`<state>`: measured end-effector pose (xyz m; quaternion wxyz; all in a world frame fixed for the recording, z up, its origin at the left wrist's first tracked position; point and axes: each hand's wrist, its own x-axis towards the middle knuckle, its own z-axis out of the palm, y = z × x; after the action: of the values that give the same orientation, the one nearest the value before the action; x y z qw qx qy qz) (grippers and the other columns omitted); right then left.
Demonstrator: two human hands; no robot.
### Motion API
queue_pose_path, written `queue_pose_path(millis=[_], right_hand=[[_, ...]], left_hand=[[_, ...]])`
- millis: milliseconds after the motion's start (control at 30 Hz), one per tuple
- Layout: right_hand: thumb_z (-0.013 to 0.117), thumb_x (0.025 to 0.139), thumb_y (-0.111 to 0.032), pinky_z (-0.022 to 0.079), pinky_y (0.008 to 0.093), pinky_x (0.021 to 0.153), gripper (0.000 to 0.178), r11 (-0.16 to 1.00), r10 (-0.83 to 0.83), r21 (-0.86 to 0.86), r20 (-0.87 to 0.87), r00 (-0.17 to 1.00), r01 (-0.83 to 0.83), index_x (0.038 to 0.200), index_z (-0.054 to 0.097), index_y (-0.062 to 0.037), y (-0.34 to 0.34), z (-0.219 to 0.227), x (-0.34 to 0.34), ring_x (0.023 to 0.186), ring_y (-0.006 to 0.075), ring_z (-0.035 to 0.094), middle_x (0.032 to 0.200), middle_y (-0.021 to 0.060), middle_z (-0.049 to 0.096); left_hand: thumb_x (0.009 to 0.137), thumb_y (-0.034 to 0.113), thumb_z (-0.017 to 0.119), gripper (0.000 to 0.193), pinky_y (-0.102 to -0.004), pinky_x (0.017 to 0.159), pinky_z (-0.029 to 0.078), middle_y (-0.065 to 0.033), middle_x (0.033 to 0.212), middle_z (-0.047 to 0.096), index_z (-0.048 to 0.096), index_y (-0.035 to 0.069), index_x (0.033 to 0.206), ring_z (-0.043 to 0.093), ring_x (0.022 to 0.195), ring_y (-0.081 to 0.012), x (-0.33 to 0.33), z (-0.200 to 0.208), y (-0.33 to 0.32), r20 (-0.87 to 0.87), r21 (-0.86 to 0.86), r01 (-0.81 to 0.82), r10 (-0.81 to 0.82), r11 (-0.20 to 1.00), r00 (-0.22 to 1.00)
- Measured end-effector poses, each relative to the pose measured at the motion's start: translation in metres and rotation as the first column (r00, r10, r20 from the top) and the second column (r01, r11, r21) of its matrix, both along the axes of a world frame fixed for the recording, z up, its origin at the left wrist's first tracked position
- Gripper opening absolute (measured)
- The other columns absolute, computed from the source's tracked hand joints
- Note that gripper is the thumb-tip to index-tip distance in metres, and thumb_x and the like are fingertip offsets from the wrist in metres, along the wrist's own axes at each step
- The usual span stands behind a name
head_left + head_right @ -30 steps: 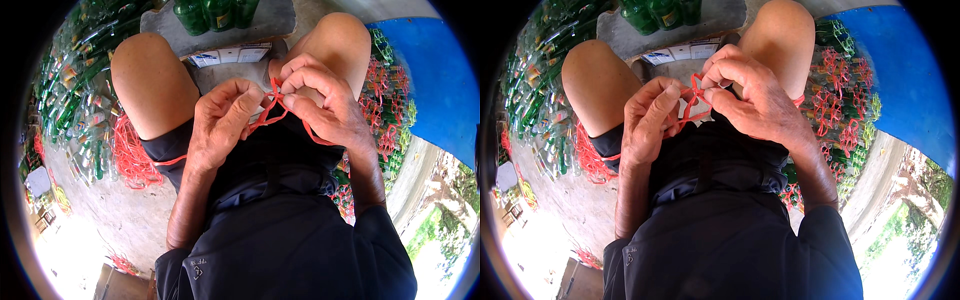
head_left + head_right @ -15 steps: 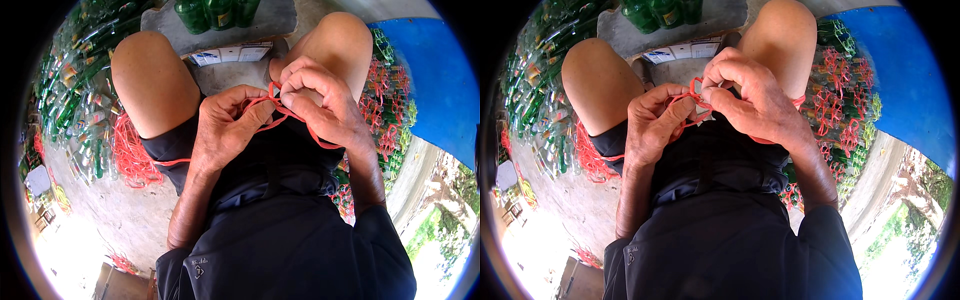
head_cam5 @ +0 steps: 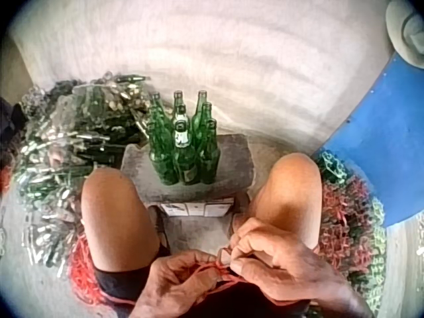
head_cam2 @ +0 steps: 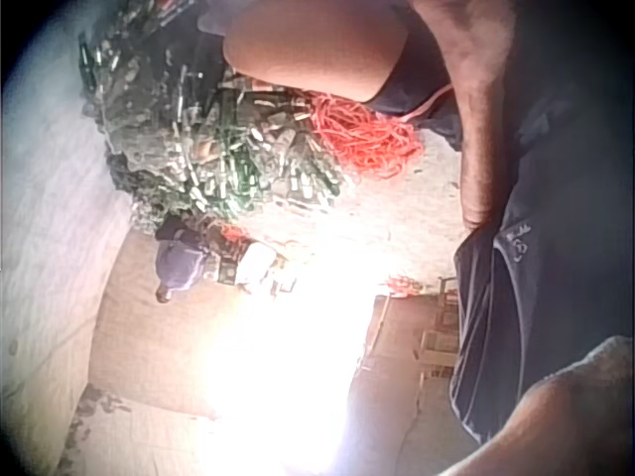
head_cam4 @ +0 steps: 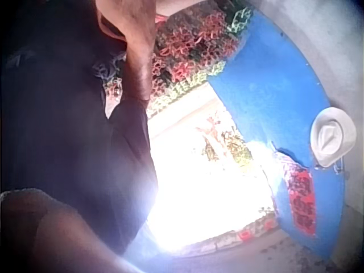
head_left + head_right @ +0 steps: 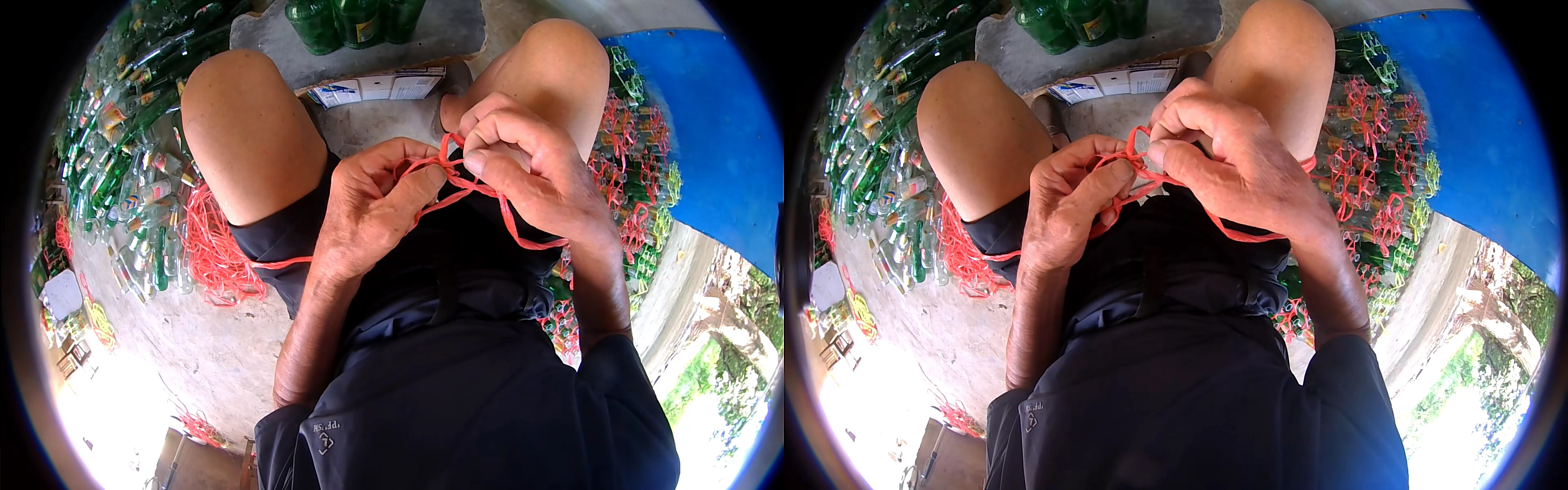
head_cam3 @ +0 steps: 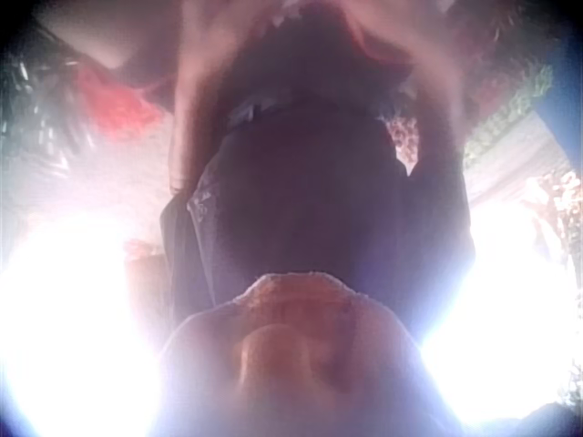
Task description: The person sits on the ground and ties knots in a red plastic string. They manipulate the string with both hands, forming loops and pulling them tight to create a series of knots.
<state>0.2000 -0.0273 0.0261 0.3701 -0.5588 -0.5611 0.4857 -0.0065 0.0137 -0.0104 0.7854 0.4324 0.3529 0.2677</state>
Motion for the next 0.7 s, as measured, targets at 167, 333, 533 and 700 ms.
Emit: queue_pose_path(millis=[167,333,533,700], right_hand=[[0.064,0.093,0.0,0.05,0.0269,0.076,0.007,0.996,0.046,0.072,0.093,0.995,-0.053,0.089,0.061,0.0057,0.001,0.003,0.001,0.086,0.0119,0.06,0.098,0.0073,0.058],[0.066,0.09,0.0,0.05,0.0291,0.078,0.007,0.994,0.003,0.11,0.134,0.991,-0.018,0.087,0.062,0.0045,-0.001,0.004,-0.001,0.087,0.015,0.06,0.097,0.0095,0.06],[0.069,0.085,0.0,0.049,0.0307,0.085,0.005,0.971,0.023,0.227,0.206,0.978,-0.07,0.086,0.064,0.0026,0.0,0.011,-0.003,0.094,0.0194,0.061,0.1,0.0122,0.061],[0.074,0.082,0.001,0.052,0.0311,0.083,0.009,0.927,-0.044,0.366,0.332,0.942,-0.086,0.088,0.067,0.0006,-0.005,0.009,-0.009,0.095,0.0212,0.063,0.103,0.0119,0.062]], left_hand=[[0.097,0.007,0.065,0.014,-0.0178,0.056,0.038,0.0033,0.078,0.063,0.071,-0.002,0.106,0.049,0.065,-0.0007,0.002,0.0,-0.002,-0.014,-0.008,-0.01,0.01,1.0,1.0],[0.098,0.006,0.065,0.013,-0.0172,0.056,0.04,0.002,0.079,0.066,0.071,-0.003,0.106,0.052,0.066,-0.0005,0.0,0.0,-0.001,-0.031,-0.021,-0.007,0.006,1.0,0.999],[0.099,0.01,0.066,0.015,-0.0175,0.052,0.039,-0.0011,0.079,0.067,0.069,-0.003,0.107,0.052,0.061,-0.0009,0.007,-0.001,-0.006,-0.045,0.086,-0.06,0.064,0.994,0.997],[0.102,0.01,0.064,0.015,-0.0195,0.064,0.049,-0.0027,0.086,0.07,0.067,-0.004,0.109,0.059,0.075,-0.0036,0.007,-0.003,-0.007,-0.013,0.09,-0.097,0.098,0.991,0.995]])
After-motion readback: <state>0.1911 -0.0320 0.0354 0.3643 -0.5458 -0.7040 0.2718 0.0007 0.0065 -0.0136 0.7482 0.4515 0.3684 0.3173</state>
